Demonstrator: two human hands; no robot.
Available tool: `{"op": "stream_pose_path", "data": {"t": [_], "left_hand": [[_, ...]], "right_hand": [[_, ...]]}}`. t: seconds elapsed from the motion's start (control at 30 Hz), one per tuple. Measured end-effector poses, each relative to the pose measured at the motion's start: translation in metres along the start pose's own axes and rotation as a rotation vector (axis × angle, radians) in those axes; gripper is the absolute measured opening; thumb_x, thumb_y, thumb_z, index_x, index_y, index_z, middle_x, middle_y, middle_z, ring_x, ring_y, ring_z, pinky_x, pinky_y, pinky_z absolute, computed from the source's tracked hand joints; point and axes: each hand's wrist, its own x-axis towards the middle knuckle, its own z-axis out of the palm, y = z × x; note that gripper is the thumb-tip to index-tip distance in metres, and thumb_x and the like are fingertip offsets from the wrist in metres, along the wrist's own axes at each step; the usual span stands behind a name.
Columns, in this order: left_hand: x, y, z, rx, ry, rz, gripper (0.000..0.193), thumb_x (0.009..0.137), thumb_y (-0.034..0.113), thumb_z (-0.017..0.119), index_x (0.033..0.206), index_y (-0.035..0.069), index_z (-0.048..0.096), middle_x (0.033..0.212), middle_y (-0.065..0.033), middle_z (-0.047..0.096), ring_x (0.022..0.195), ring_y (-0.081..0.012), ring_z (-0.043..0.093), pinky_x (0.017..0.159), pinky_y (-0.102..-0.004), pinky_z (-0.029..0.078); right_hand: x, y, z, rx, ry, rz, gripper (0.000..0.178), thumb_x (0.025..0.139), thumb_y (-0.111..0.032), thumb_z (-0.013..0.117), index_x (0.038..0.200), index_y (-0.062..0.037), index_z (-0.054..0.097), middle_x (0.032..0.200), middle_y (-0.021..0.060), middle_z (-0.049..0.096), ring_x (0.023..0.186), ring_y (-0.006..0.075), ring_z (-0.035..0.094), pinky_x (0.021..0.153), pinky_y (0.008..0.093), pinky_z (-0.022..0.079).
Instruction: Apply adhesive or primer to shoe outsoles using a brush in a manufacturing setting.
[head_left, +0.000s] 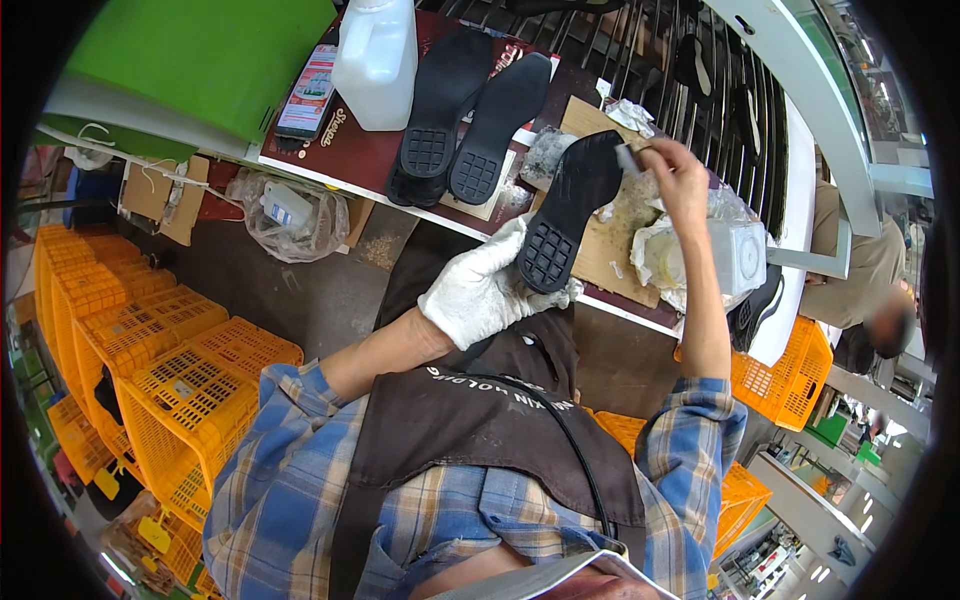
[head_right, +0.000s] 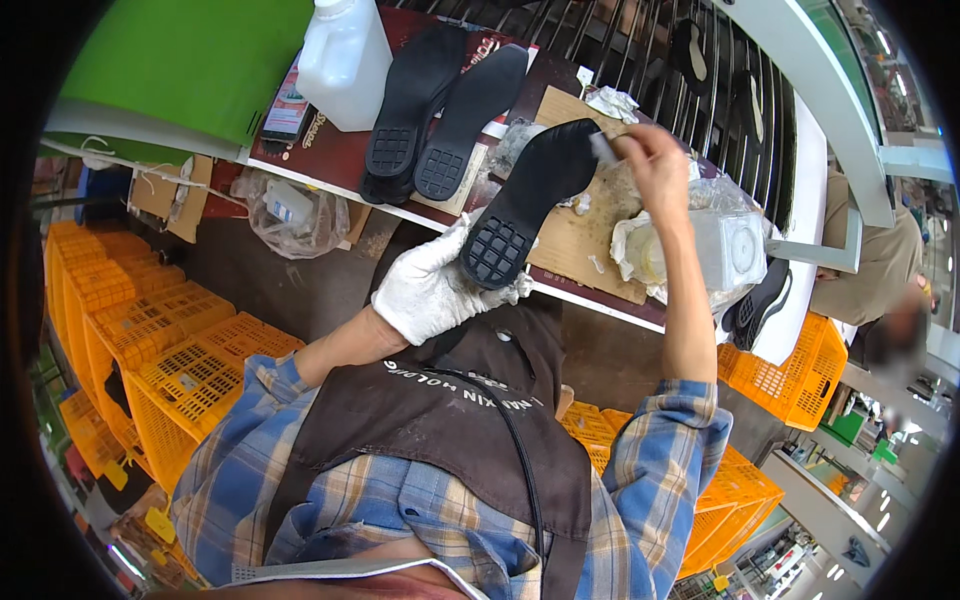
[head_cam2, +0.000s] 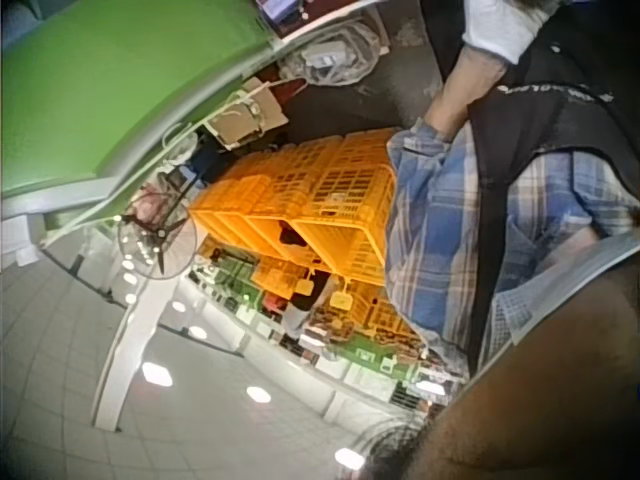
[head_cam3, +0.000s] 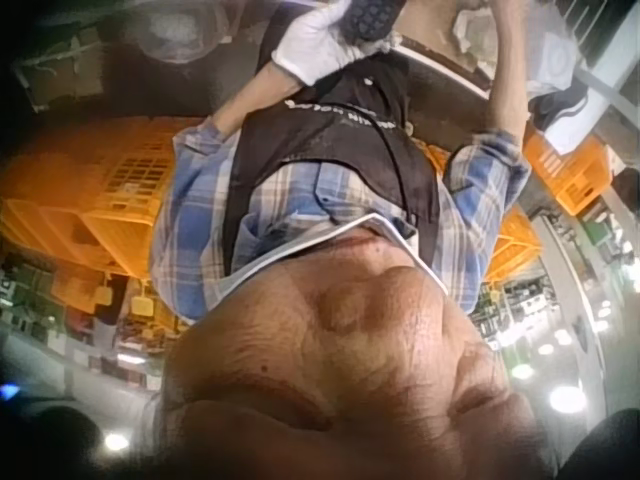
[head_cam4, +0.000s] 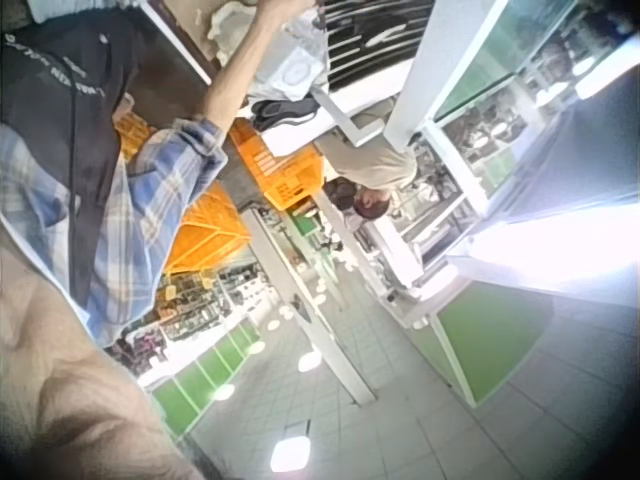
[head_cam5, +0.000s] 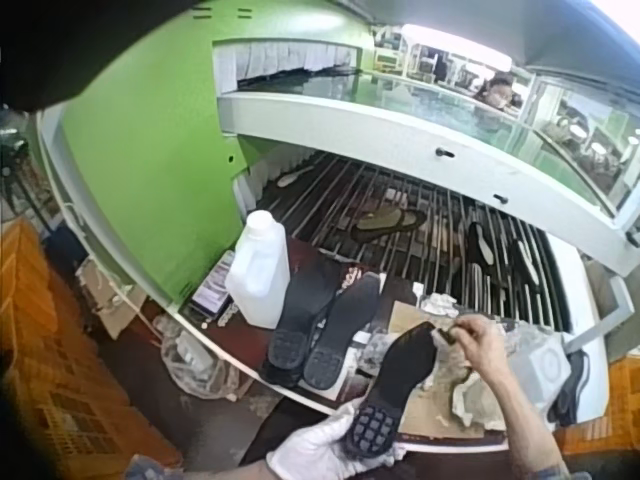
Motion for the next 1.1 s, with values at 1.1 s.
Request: {"op": "stream_pose_path", "data": {"t": [1.1], "left_hand": [[-0.015, 0.016, -0.002, -0.014, -0.135, 0.116, 0.047, 0.102, 0.020, 0.035, 0.148, 0.011, 0.033, 0.144, -0.0150, 0.043, 0.125, -0.0320, 0.051, 0.102, -0.0574, 0.044]], "right_hand": [[0.044, -0.082, 0.019, 0.262, -0.485, -0.242, 0.016, 0.087, -0.002, 0.066, 0.102, 0.0030, 0.068, 0.090, 0.0073, 0.069, 0.082, 0.0131, 0.067, 0.076, 0.0262, 0.053]]}}
